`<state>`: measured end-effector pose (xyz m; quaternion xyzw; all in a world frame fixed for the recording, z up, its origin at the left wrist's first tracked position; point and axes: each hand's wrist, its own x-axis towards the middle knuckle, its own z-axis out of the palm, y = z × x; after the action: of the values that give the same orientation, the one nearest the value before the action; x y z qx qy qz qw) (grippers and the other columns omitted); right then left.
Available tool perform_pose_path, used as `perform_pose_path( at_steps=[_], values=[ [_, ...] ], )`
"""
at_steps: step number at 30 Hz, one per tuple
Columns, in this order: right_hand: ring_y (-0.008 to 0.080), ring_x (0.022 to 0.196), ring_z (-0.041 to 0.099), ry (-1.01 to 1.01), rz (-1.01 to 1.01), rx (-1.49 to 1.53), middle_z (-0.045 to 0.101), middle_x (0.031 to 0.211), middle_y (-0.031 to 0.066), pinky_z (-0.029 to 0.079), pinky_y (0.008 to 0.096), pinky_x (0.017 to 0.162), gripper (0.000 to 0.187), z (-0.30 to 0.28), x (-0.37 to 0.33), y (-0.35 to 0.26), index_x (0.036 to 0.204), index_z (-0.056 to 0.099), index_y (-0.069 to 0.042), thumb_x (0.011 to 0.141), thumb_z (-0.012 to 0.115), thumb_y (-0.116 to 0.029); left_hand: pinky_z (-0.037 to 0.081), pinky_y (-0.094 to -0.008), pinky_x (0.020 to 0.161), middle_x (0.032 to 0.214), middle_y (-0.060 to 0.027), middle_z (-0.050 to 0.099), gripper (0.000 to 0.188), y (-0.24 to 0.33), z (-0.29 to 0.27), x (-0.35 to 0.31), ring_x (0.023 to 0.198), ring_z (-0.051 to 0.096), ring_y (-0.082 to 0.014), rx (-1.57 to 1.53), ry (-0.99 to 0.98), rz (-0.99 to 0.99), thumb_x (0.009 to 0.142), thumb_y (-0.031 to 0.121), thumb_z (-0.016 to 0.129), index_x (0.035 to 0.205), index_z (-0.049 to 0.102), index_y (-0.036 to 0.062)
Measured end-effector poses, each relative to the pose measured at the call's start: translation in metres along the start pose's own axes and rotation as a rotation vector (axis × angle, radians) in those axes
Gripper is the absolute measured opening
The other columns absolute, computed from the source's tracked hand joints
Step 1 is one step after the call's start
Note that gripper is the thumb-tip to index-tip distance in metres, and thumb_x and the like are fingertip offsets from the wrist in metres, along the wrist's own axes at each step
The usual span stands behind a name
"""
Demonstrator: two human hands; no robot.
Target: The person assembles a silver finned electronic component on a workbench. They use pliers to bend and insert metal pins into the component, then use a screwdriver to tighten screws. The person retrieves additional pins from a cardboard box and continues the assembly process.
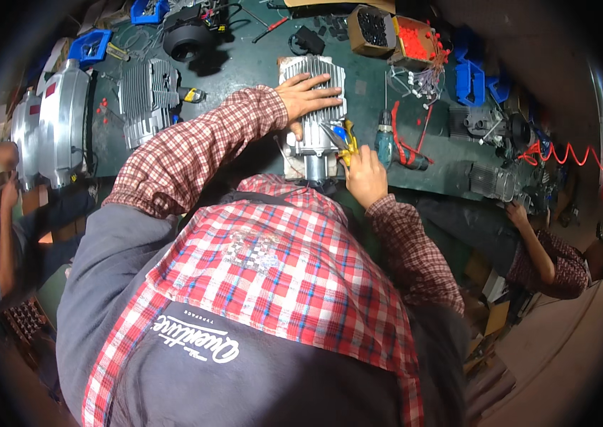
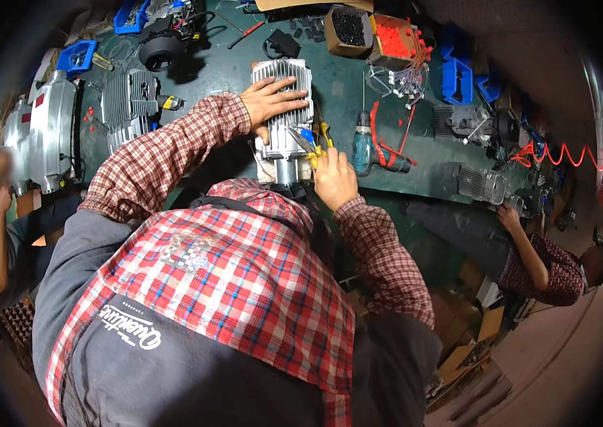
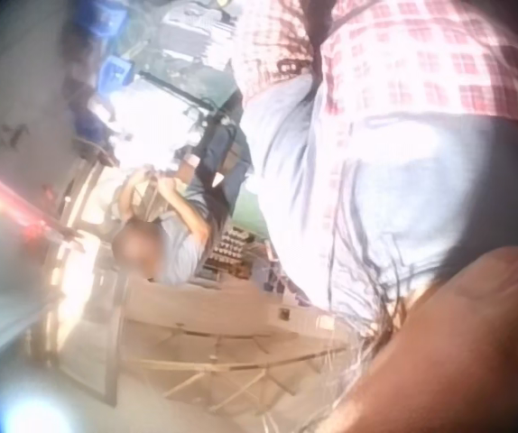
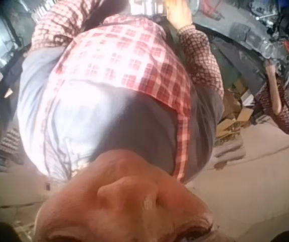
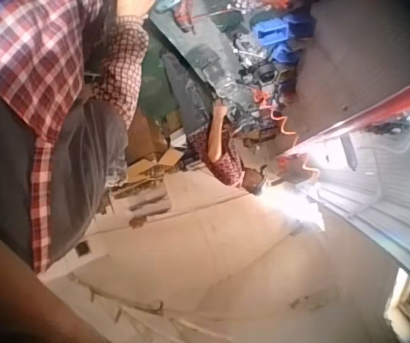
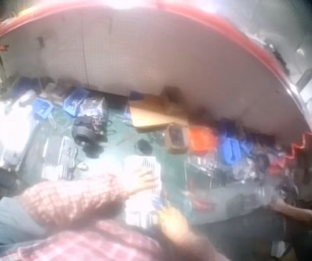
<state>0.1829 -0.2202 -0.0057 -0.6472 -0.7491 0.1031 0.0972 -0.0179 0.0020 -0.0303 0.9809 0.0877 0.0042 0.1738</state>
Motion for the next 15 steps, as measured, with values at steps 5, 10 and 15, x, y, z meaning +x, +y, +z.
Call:
perform_pose_path(
  at_steps=[5, 10, 15],
  values=[
    [0.0359, 0.072, 0.061, -0.111, 0.354, 0.585, 0.060, 0.085, 0.0177, 0.050, 0.0422, 0.066, 0.030, -0.014, 0.004, -0.027, 0.090, 0.062, 0.005, 0.087, 0.069, -0.024, 0.015, -0.0607, 0.116, 0.161, -0.0003, 0.021, 0.138, -0.006, 0.006, 0.004, 0.150, 0.008, -0.0310, 0.000, 0.017, 0.003, 0.033, 0.081, 0.059, 0.154, 0.025, 0.0237],
    [0.0109, 0.058, 0.055, -0.400, 0.642, 1.287, 0.063, 0.070, -0.0020, 0.047, 0.0313, 0.056, 0.027, -0.077, 0.034, -0.015, 0.092, 0.066, 0.006, 0.092, 0.068, -0.021, 0.021, -0.0617, 0.114, 0.159, -0.0057, 0.026, 0.133, -0.008, 0.009, 0.003, 0.148, 0.015, -0.0350, -0.269, 0.275, -0.001, 0.033, 0.076, 0.066, 0.149, 0.033, 0.0206],
    [0.0399, 0.087, 0.063, -0.358, 0.303, 0.661, 0.063, 0.092, 0.0249, 0.049, 0.0438, 0.080, 0.034, -0.078, 0.028, -0.005, 0.099, 0.065, 0.007, 0.087, 0.070, -0.025, 0.021, -0.0631, 0.113, 0.155, -0.0084, 0.033, 0.102, 0.001, -0.005, -0.001, 0.147, 0.018, -0.0389, -0.083, 0.073, 0.028, 0.061, 0.076, 0.063, 0.144, 0.041, 0.0210]
  ],
)
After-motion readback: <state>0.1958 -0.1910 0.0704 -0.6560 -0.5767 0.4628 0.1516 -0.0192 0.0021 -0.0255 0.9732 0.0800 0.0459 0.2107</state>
